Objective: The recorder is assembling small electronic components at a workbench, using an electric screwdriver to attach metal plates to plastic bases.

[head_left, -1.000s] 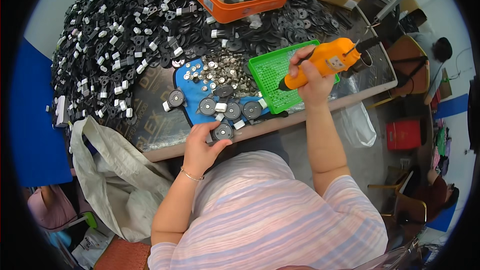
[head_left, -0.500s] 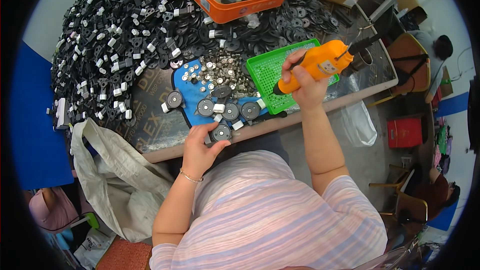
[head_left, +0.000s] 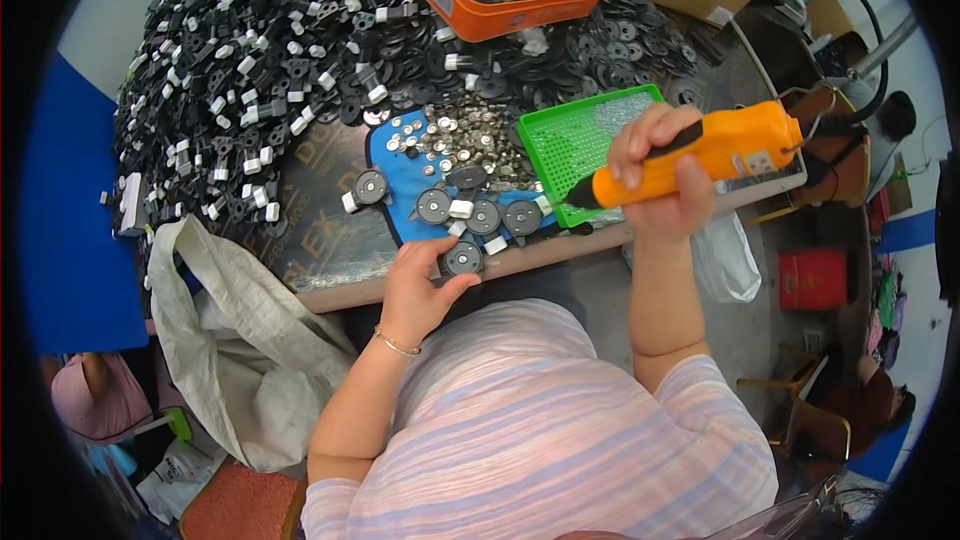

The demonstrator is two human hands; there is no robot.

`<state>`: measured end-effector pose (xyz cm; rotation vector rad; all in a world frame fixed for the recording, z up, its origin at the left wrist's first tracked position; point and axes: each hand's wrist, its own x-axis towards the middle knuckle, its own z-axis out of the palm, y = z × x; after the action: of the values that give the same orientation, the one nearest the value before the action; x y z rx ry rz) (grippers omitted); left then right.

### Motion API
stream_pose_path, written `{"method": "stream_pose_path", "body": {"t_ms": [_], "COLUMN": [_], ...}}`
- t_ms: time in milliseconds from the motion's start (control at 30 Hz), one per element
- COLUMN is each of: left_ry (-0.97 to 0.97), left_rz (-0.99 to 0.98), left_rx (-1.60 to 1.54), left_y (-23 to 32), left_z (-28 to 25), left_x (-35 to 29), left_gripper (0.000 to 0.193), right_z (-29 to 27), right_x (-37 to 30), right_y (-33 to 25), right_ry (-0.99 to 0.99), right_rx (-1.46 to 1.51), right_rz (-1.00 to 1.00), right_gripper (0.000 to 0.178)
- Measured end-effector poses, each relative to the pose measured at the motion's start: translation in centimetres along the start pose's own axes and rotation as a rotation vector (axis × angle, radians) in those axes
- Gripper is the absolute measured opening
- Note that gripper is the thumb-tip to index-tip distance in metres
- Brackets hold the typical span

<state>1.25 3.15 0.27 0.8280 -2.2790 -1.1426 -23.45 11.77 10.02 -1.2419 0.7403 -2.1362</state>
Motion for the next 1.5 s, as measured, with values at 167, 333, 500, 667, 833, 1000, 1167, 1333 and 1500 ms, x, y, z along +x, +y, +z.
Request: {"method": "stream_pose_path", "body": {"t_ms": [167,333,500,667,833,1000,1167,1333,1500], "left_ry": [0.003,0.015,0.001,-0.001,-0.002,0.008,0.003,0.001,0.002], "left_rz": [0.057,0.068,0.074,0.08,0.083,0.045,0.023,0.034,0.004], "left_rx": [0.002,-0.005,0.022,0.005,0.0,-0.004,0.002,0.022,0.003], "left_y": [0.1,0.0,-0.1,-0.3,-0.1,0.1,0.2,0.2,0.2], "left_z": [0.0,-0.1,-0.1,0.0,0.1,0.3,0.1,0.2,0.1], "left_x": [0.1,0.2,0.1,0.0,0.0,0.1,0.0,0.1,0.0], "left_gripper": [0.049,0.048,0.047,0.046,0.046,0.047,0.048,0.049,0.05], "right_z": [4.6,6.5,7.2,6.5,6.5,5.9,3.0,-1.9,-2.8], "right_x": [-1.9,-2.2,-2.5,-2.5,-2.6,-0.6,0.4,-1.0,-2.4], "right_y": [2.3,4.2,4.8,5.2,5.8,4.3,1.1,0.7,1.9], "right_ry": [-0.147,-0.208,-0.224,-0.358,-0.335,-0.523,-0.24,0.126,0.209], "right_rx": [0.049,0.062,0.097,0.043,0.026,0.074,0.152,-0.217,-0.199], "right_rz": [0.197,0.248,0.325,0.367,0.278,0.302,0.115,-0.001,0.067], "right_gripper": [0.033,0.031,0.031,0.029,0.031,0.036,0.032,0.023,0.022]}}
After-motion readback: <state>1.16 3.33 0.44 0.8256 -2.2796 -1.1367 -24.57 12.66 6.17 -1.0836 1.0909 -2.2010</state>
